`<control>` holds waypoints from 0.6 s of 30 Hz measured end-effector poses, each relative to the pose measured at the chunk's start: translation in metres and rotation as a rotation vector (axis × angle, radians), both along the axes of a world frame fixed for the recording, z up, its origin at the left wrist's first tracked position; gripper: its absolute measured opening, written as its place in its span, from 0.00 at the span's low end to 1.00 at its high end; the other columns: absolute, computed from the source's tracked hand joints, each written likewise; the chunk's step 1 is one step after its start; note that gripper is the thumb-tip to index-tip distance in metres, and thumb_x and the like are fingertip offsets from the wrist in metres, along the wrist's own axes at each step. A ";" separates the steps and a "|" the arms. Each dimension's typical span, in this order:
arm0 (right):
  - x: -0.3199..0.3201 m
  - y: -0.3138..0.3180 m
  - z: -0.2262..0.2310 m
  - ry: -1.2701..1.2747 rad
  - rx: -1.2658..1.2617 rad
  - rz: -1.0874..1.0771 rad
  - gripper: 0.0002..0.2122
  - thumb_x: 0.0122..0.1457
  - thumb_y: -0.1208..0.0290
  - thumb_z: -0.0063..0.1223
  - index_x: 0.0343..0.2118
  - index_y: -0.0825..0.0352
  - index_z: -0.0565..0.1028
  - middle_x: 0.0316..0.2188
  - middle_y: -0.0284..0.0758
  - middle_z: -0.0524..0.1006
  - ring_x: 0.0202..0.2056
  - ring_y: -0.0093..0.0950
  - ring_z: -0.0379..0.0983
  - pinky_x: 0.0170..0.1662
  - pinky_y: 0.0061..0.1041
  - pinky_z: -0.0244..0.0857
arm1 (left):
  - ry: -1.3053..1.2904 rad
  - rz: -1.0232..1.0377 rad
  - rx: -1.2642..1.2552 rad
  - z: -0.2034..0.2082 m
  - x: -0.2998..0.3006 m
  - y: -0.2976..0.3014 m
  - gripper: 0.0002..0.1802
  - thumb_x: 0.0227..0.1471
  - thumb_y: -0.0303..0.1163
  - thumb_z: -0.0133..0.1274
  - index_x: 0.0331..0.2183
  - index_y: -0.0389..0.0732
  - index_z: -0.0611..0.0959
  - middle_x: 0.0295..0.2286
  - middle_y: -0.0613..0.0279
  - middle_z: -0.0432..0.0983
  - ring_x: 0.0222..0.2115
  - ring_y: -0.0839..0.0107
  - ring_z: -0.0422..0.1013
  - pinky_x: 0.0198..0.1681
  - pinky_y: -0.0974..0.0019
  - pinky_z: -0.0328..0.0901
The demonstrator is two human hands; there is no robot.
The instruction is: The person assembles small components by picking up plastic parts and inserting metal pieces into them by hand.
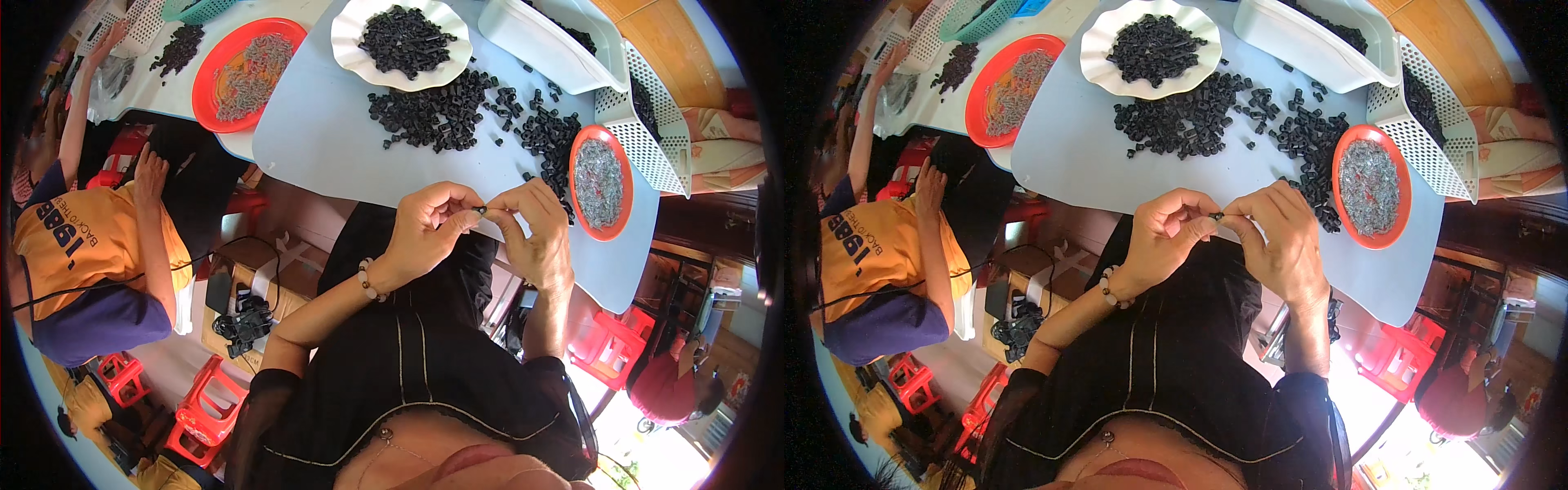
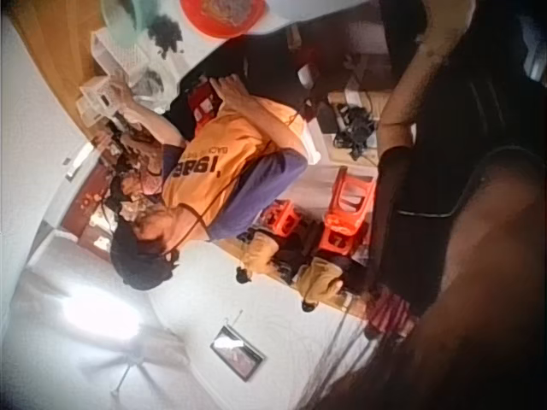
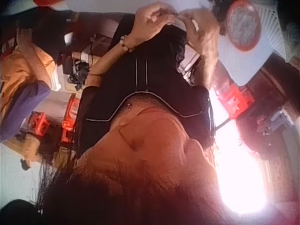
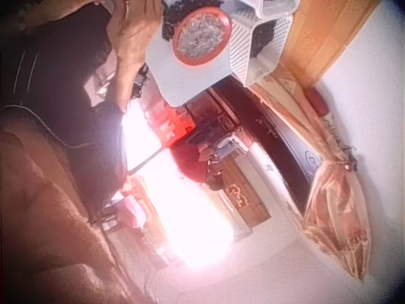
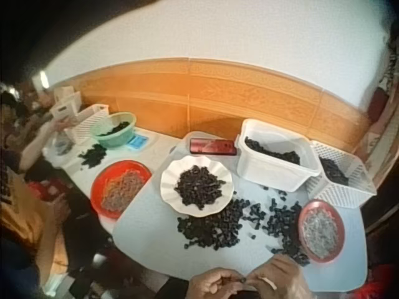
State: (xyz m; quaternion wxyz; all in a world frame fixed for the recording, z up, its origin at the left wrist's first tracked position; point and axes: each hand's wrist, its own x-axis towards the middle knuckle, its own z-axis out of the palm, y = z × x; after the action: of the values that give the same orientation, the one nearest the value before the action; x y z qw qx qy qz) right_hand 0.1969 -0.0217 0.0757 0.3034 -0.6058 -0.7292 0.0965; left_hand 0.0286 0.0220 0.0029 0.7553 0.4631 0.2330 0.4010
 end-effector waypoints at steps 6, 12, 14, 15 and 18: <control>0.008 0.007 -0.006 0.569 -0.387 0.019 0.09 0.48 0.75 0.66 0.28 0.69 0.75 0.23 0.29 0.73 0.28 0.19 0.67 0.34 0.22 0.62 | -0.125 -0.190 -0.181 0.001 -0.006 0.006 0.06 0.57 0.25 0.56 0.36 0.33 0.79 0.27 0.64 0.75 0.25 0.79 0.69 0.31 0.75 0.66; 0.020 0.032 -0.021 0.397 -0.275 -0.111 0.06 0.52 0.74 0.63 0.30 0.68 0.77 0.24 0.31 0.76 0.28 0.22 0.70 0.35 0.25 0.65 | -0.188 -0.174 -0.388 0.002 -0.008 0.008 0.07 0.58 0.28 0.55 0.36 0.35 0.79 0.27 0.64 0.75 0.25 0.77 0.69 0.31 0.74 0.63; 0.022 0.043 -0.027 0.058 -0.029 -0.306 0.06 0.51 0.73 0.62 0.31 0.66 0.77 0.25 0.34 0.77 0.28 0.28 0.71 0.34 0.28 0.66 | -0.168 -0.136 -0.392 0.001 -0.009 0.008 0.06 0.57 0.28 0.55 0.36 0.35 0.79 0.26 0.65 0.75 0.25 0.78 0.69 0.31 0.74 0.63; 0.026 0.047 -0.029 -0.029 0.003 -0.312 0.06 0.51 0.73 0.62 0.31 0.65 0.77 0.25 0.35 0.77 0.29 0.33 0.71 0.33 0.31 0.66 | -0.109 -0.107 -0.321 0.003 -0.008 0.007 0.06 0.57 0.27 0.55 0.36 0.35 0.79 0.26 0.65 0.74 0.25 0.79 0.69 0.31 0.75 0.63; 0.026 0.054 -0.032 -0.096 0.024 -0.301 0.06 0.51 0.73 0.61 0.31 0.65 0.76 0.25 0.34 0.77 0.30 0.34 0.71 0.33 0.33 0.66 | -0.037 -0.057 -0.233 0.005 -0.008 0.005 0.06 0.57 0.27 0.55 0.36 0.36 0.79 0.26 0.66 0.74 0.25 0.80 0.68 0.32 0.76 0.63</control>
State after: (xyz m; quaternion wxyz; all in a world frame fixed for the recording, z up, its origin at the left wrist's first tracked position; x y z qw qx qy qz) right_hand 0.2226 0.0321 0.0442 0.2863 -0.7084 -0.6450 0.0123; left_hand 0.0203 0.0267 0.0080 0.8194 0.3711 0.2508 0.3578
